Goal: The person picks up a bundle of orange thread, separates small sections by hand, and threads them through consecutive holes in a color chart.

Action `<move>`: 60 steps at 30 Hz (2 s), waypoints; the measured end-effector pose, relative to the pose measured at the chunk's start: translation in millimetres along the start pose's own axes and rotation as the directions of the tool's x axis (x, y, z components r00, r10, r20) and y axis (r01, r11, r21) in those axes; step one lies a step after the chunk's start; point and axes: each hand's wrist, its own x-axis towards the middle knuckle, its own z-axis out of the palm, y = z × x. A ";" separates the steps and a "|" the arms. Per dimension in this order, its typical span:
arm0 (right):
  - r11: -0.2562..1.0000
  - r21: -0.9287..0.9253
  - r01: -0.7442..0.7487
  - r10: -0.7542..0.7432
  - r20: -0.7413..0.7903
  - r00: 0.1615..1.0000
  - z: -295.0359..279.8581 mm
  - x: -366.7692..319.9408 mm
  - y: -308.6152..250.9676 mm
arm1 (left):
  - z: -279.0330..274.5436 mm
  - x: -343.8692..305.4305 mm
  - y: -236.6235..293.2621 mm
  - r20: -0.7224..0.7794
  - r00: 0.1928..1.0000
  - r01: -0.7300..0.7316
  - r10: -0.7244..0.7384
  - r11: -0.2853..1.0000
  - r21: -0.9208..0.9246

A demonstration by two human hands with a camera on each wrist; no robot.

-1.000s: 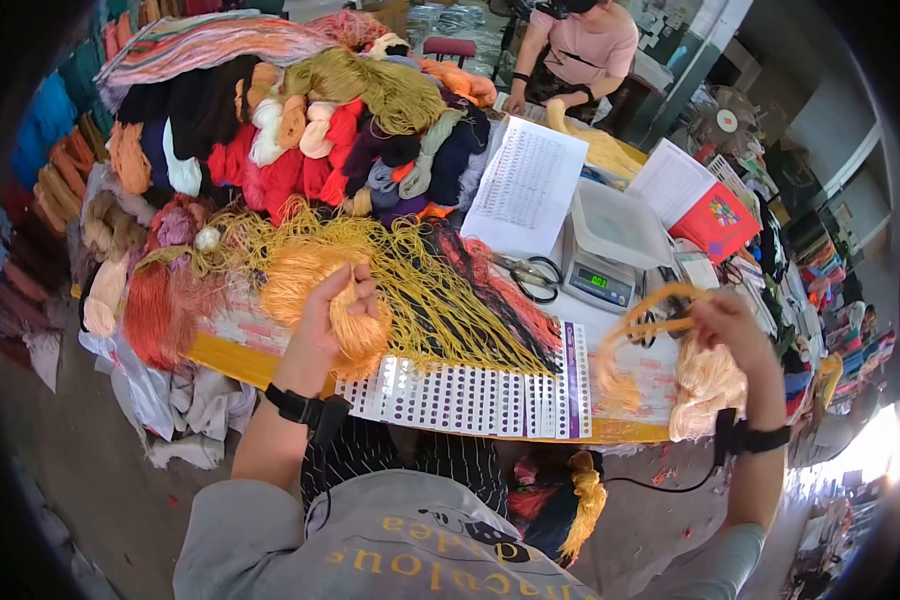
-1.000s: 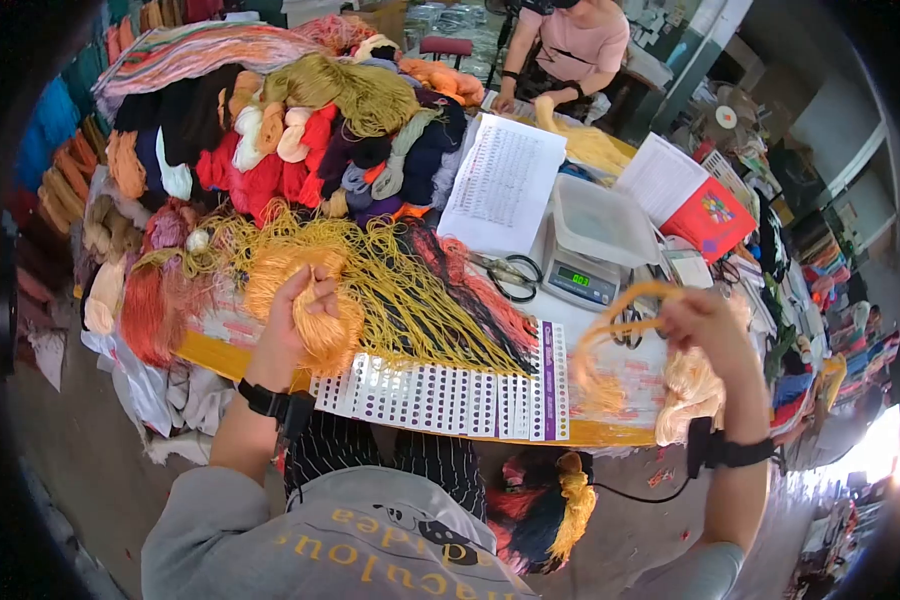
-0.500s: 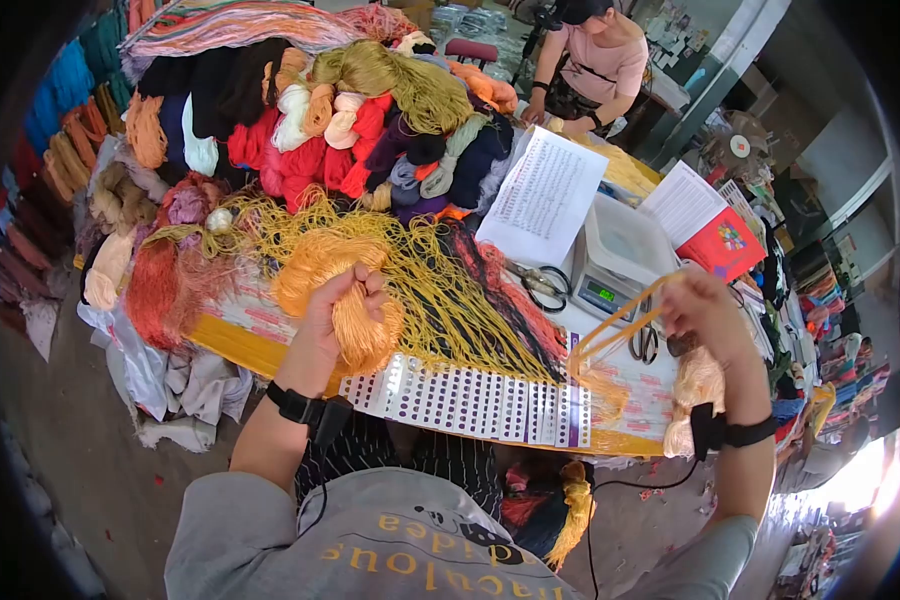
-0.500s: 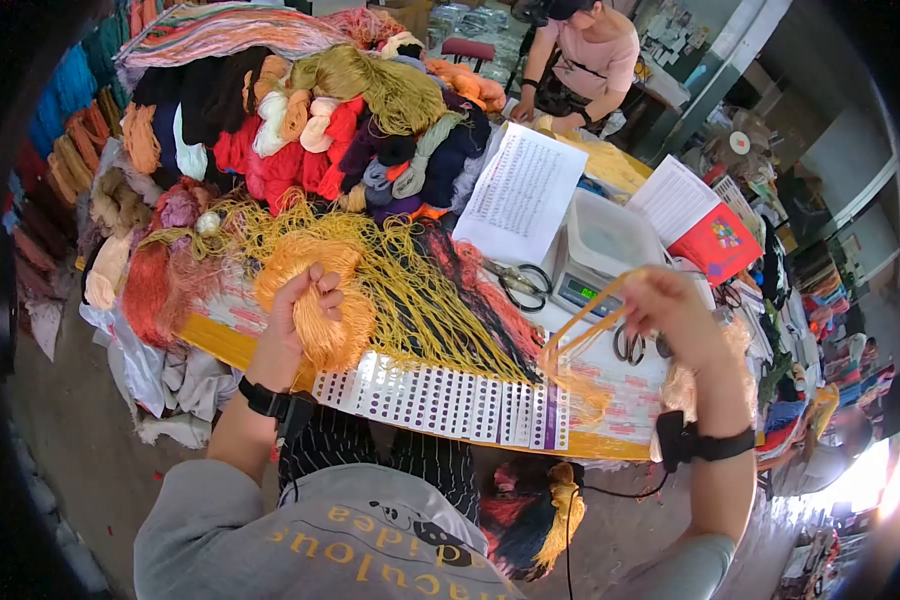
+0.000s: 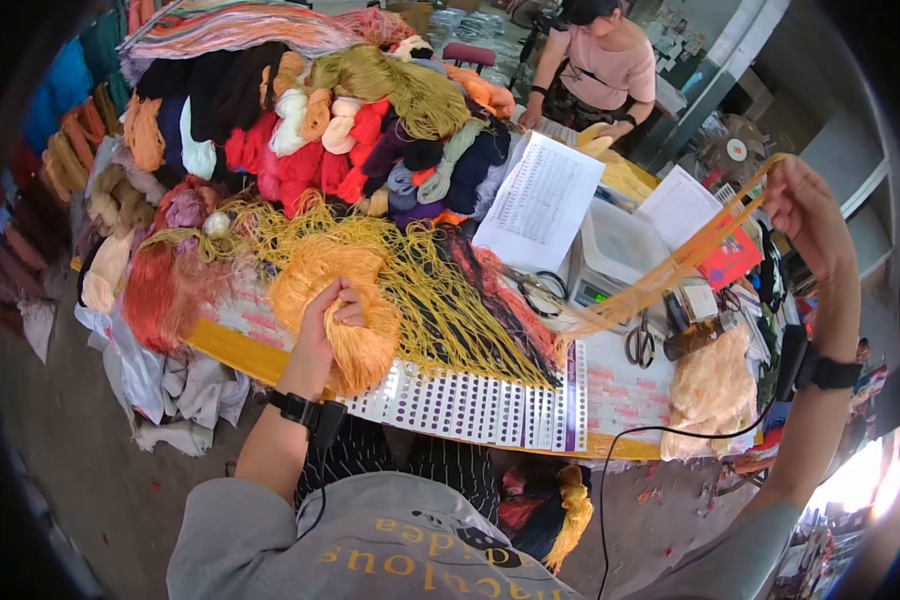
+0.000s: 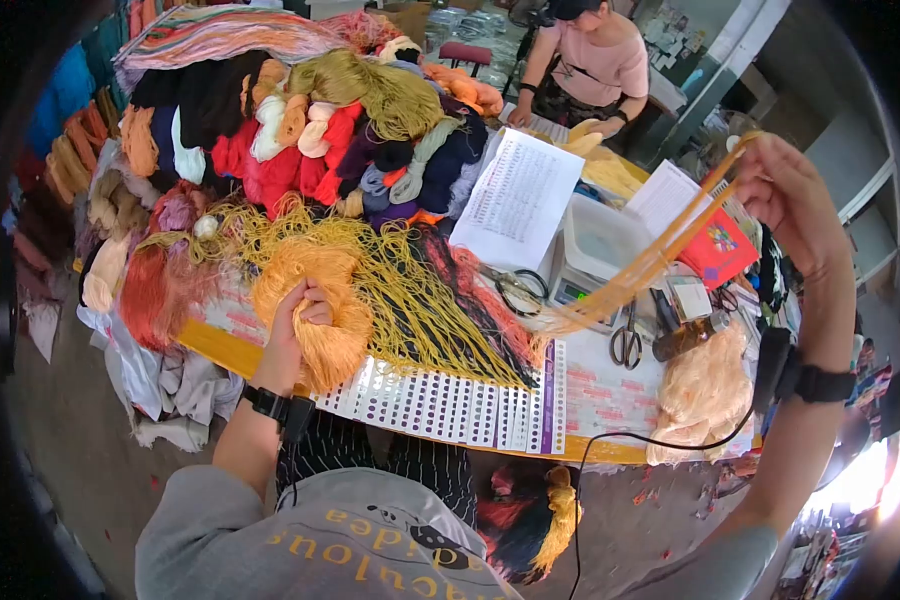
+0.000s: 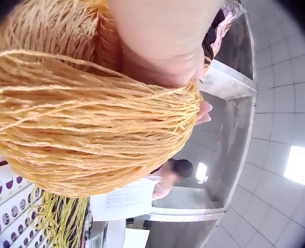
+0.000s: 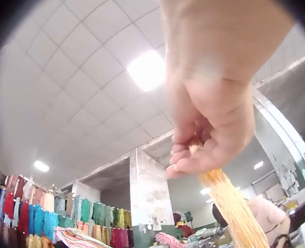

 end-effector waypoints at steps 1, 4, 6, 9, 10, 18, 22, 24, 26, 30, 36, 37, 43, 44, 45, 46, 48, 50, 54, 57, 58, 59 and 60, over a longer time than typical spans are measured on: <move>0.994 -0.088 -0.062 0.071 0.108 0.992 22.2 -2.8 -0.9 | 2.3 -0.5 1.7 0.040 0.999 -0.010 0.009 0.999 0.036; 0.951 -0.281 -0.129 0.165 0.108 0.980 110.1 -10.5 -5.9 | 28.9 -7.9 -5.4 0.032 0.997 -0.073 0.069 0.986 0.150; 0.949 -0.315 -0.026 0.119 0.279 0.953 160.4 -11.3 0.6 | 68.1 -15.4 -20.6 0.058 0.995 -0.091 0.079 0.960 0.265; 0.626 -0.526 0.576 -0.289 0.529 0.798 223.4 -6.8 32.7 | 126.5 -25.1 -48.7 0.192 0.981 -0.051 -0.023 0.927 0.372; 0.350 -0.584 0.732 -0.414 0.605 0.680 242.1 -9.6 33.2 | 135.0 -26.9 -53.3 0.252 0.963 -0.026 -0.093 0.900 0.435; 0.893 -0.127 0.431 -0.404 0.189 0.895 209.8 3.1 24.0 | 91.1 -27.4 -25.2 0.144 0.951 0.142 -0.274 0.798 0.586; 0.538 0.779 0.322 -0.342 -0.147 0.928 146.6 -24.6 49.4 | 81.3 -26.1 0.0 0.077 0.973 0.101 -0.219 0.699 0.708; 0.377 0.893 0.245 -0.352 -0.107 0.930 146.3 -38.1 64.7 | 95.0 -31.1 11.8 0.058 0.980 0.053 -0.188 0.537 0.842; 0.345 0.911 0.225 -0.233 -0.149 0.961 130.8 -56.8 90.1 | 116.2 -38.8 34.7 0.061 0.998 -0.067 0.028 0.478 0.876; 0.648 0.636 0.418 -0.141 -0.439 0.887 32.5 -98.1 132.3 | 150.4 -23.0 173.8 0.280 0.934 -0.356 0.222 0.654 0.668; 0.875 0.101 0.473 -0.243 -0.755 0.610 59.8 -134.2 124.6 | 270.7 -74.0 281.2 0.539 0.711 -0.681 0.452 0.635 0.365; 0.949 -0.048 0.312 -0.252 -0.712 0.656 79.6 -134.7 139.1 | 279.0 -82.6 265.5 0.636 0.704 -0.648 0.316 0.652 0.394; 0.983 -0.178 -0.048 -0.019 -0.357 0.934 279.2 -119.8 272.7 | 171.4 -50.9 185.4 0.365 0.844 -0.486 0.393 0.275 0.829; 0.974 -0.200 -0.110 0.056 -0.257 0.965 310.3 -121.9 275.9 | 138.9 -45.9 176.4 0.203 0.934 -0.321 0.294 0.445 0.836; 0.991 -0.096 -0.091 0.075 -0.160 0.984 335.3 -123.4 294.5 | 111.1 -45.9 154.9 0.148 0.932 -0.302 0.330 0.483 0.822; 0.977 -0.134 -0.166 0.150 -0.121 0.981 357.2 -123.9 285.5 | 64.0 -37.8 161.2 0.129 0.982 -0.182 0.139 0.498 0.848; 0.992 -0.089 -0.092 0.083 -0.098 0.992 392.4 -121.6 304.2 | 15.5 -48.0 126.9 -0.083 0.995 0.031 0.059 0.602 0.798; 0.992 -0.127 -0.012 0.003 -0.067 0.998 414.6 -111.0 305.8 | -14.7 -57.5 90.3 -0.297 0.954 0.197 0.049 0.645 0.739; 0.991 -0.134 -0.031 0.025 -0.046 0.999 451.3 -85.2 294.5 | -61.4 -64.4 51.9 -0.493 0.867 0.417 -0.073 0.649 0.637; 0.990 -0.073 -0.117 0.116 -0.021 0.993 472.6 -66.9 294.2 | -68.7 -64.4 41.6 -0.510 0.842 0.485 -0.177 0.661 0.572; 0.991 -0.074 -0.115 0.115 -0.011 0.993 479.2 -64.0 304.8 | -64.6 -64.7 36.5 -0.512 0.842 0.481 -0.171 0.667 0.569; 0.992 -0.023 -0.123 0.122 -0.014 0.992 484.7 -60.8 314.8 | -55.1 -65.2 31.0 -0.568 0.813 0.518 -0.129 0.604 0.605; 0.991 0.028 -0.131 0.131 -0.018 0.991 489.3 -58.3 324.8 | -50.2 -64.3 26.4 -0.620 0.781 0.558 -0.082 0.536 0.633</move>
